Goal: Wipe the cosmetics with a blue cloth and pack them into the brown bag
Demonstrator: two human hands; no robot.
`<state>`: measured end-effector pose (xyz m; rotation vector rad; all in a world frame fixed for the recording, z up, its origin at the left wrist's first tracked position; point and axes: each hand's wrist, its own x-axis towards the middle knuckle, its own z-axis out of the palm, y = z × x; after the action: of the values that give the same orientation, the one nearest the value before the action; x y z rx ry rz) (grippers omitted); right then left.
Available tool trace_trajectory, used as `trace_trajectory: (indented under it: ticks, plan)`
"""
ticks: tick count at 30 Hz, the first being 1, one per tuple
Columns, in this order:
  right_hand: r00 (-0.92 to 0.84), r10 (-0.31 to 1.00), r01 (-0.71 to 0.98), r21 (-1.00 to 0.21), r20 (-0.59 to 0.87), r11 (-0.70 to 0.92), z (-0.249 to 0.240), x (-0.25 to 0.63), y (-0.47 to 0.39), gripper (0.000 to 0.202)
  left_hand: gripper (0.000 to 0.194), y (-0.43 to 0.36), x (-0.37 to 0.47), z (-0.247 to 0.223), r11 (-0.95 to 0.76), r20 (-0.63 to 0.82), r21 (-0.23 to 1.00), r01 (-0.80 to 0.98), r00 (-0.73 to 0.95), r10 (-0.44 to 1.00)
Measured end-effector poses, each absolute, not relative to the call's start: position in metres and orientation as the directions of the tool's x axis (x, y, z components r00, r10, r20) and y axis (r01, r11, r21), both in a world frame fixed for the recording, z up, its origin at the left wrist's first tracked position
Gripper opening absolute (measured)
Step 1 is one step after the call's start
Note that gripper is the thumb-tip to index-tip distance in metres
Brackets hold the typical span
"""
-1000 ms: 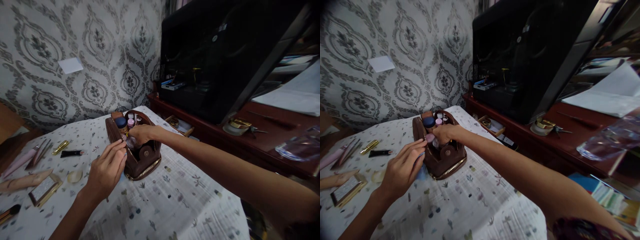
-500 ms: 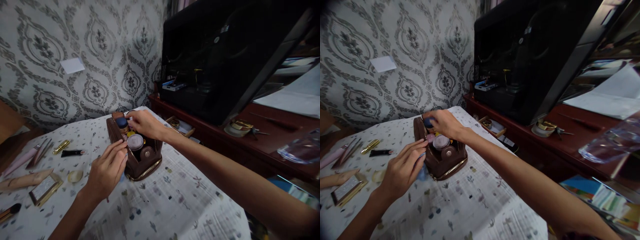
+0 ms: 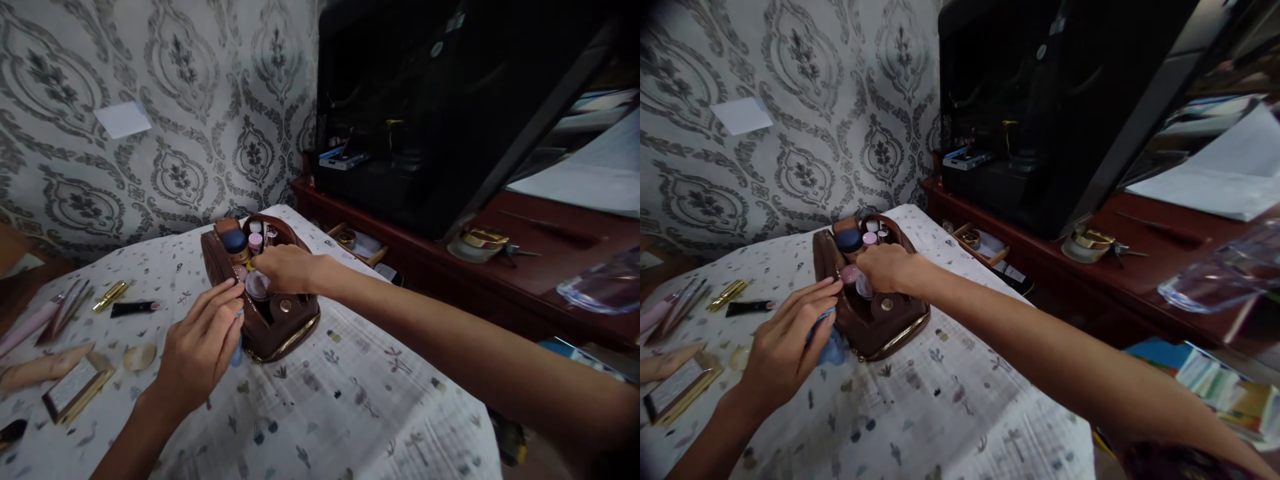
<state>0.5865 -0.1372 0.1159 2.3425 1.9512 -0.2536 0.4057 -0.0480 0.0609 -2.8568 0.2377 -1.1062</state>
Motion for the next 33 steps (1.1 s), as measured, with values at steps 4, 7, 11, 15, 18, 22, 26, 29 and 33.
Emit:
trace_trajectory:
  ticks: [4, 7, 11, 15, 18, 22, 26, 29, 33]
  plan:
    - [0.129, 0.968, 0.986, -0.074, -0.213, -0.147, 0.109, 0.590, -0.124, 0.032, 0.016, -0.047, 0.407, 0.061, -0.985, 0.664, -0.123, -0.123, 0.727, -0.174]
    - [0.120, 0.972, 0.983, -0.113, -0.204, -0.145, 0.103, 0.594, -0.122, 0.032, 0.016, -0.046, 0.407, 0.060, -0.986, 0.667, -0.117, -0.122, 0.726, -0.169]
    - [0.103, 0.982, 0.989, -0.088, -0.159, -0.118, 0.101, 0.594, -0.126, 0.026, 0.017, -0.046, 0.405, 0.060, -0.985, 0.661, -0.113, -0.127, 0.731, -0.170]
    - [0.106, 0.990, 0.993, -0.047, -0.089, -0.110, 0.100, 0.591, -0.129, 0.027, 0.019, -0.044, 0.401, 0.062, -0.986, 0.657, -0.104, -0.130, 0.736, -0.166]
    - [0.113, 0.992, 0.993, -0.038, -0.055, -0.115, 0.102, 0.589, -0.132, 0.026, 0.023, -0.041, 0.397, 0.064, -0.986, 0.638, -0.086, -0.142, 0.753, -0.164]
    - [0.108, 0.994, 0.992, -0.072, 0.000, -0.108, 0.107, 0.590, -0.141, 0.023, 0.028, -0.038, 0.394, 0.064, -0.982, 0.614, -0.075, -0.171, 0.768, -0.180]
    - [0.077, 0.993, 0.992, -0.104, 0.085, -0.068, 0.112, 0.595, -0.147, 0.023, 0.034, -0.038, 0.393, 0.061, -0.985, 0.609, -0.039, -0.170, 0.778, -0.158]
    - [-0.101, 0.994, 0.991, -0.091, -0.029, 0.098, 0.112, 0.598, -0.142, 0.024, 0.037, -0.039, 0.392, 0.057, -0.987, 0.617, -0.014, -0.159, 0.776, -0.133]
    - [-0.331, 0.921, 0.943, -0.061, -0.203, 0.326, 0.108, 0.598, -0.128, 0.024, 0.039, -0.037, 0.392, 0.053, -0.989, 0.630, -0.031, -0.143, 0.765, -0.130]
